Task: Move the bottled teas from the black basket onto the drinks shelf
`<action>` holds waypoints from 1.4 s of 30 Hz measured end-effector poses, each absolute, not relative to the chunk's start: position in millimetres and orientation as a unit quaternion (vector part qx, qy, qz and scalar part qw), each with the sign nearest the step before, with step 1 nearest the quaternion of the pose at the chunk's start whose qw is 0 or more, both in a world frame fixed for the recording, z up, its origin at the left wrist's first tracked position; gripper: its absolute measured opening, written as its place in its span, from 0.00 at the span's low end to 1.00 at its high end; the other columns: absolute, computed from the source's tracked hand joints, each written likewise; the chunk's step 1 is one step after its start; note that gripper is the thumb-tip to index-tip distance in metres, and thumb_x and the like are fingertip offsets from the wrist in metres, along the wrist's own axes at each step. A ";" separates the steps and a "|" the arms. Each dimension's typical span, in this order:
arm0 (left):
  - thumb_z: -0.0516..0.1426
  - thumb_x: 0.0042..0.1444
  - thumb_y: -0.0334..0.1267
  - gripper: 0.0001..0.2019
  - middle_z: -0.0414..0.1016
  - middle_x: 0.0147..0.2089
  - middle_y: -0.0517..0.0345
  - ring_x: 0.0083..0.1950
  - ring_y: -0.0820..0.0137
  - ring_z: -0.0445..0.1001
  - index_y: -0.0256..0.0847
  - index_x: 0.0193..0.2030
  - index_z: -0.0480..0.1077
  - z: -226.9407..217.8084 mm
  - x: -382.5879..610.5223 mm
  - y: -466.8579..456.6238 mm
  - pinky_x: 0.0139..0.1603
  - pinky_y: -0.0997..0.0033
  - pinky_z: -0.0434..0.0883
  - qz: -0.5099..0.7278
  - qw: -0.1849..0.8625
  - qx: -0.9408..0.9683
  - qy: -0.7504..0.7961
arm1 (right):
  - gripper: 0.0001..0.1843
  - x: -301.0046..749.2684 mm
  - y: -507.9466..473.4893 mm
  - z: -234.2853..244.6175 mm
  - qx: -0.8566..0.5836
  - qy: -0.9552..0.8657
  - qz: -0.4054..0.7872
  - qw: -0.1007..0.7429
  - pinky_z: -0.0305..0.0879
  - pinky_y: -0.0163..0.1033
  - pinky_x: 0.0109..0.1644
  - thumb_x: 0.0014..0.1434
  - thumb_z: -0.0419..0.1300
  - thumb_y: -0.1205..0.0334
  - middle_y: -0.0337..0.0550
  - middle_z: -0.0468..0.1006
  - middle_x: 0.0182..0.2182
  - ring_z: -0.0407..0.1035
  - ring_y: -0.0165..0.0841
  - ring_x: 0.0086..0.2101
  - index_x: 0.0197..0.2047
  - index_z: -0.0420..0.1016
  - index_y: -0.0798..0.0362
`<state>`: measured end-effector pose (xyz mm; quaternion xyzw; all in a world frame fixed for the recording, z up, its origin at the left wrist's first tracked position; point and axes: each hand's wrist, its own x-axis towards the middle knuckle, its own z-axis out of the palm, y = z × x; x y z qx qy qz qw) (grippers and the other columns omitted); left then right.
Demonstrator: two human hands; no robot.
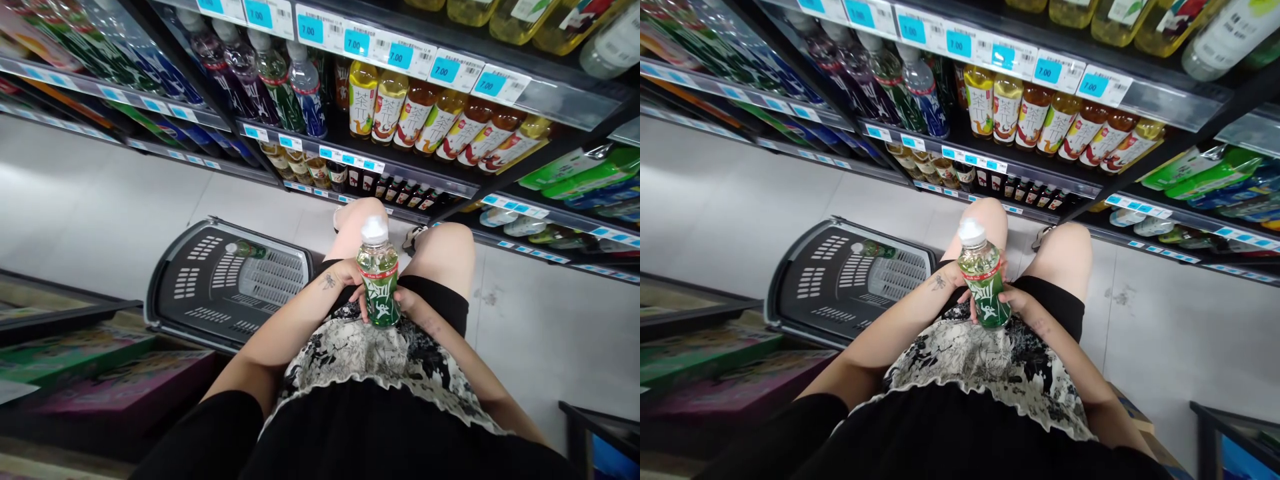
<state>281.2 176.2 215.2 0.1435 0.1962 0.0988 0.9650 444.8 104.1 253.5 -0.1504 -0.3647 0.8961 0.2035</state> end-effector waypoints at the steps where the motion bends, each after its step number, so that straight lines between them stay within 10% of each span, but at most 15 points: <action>1: 0.49 0.50 0.17 0.15 0.65 0.16 0.44 0.26 0.55 0.77 0.28 0.16 0.67 219.6 278.9 177.2 0.34 0.54 0.77 0.045 0.968 0.164 0.182 | 0.48 446.7 103.0 249.8 -0.156 -0.363 0.896 0.201 0.75 0.50 0.47 0.45 0.66 0.24 0.56 0.77 0.37 0.74 0.46 0.44 0.50 0.74 0.60; 31: 0.43 0.42 0.15 0.14 0.57 0.11 0.55 0.18 0.65 0.71 0.34 0.14 0.57 255.8 280.9 179.9 0.37 0.53 0.78 0.013 0.964 0.183 0.191 | 0.44 442.8 104.7 262.3 -0.123 -0.348 0.903 0.219 0.75 0.50 0.47 0.50 0.67 0.29 0.54 0.77 0.36 0.75 0.45 0.43 0.52 0.73 0.62; 42: 0.36 0.51 0.15 0.26 0.58 0.13 0.56 0.12 0.68 0.61 0.30 0.33 0.75 261.1 280.1 179.9 0.34 0.57 0.77 -0.024 0.946 0.149 0.288 | 0.48 445.2 106.0 256.3 -0.110 -0.355 0.902 0.221 0.75 0.49 0.47 0.51 0.67 0.28 0.55 0.78 0.37 0.75 0.43 0.41 0.57 0.71 0.63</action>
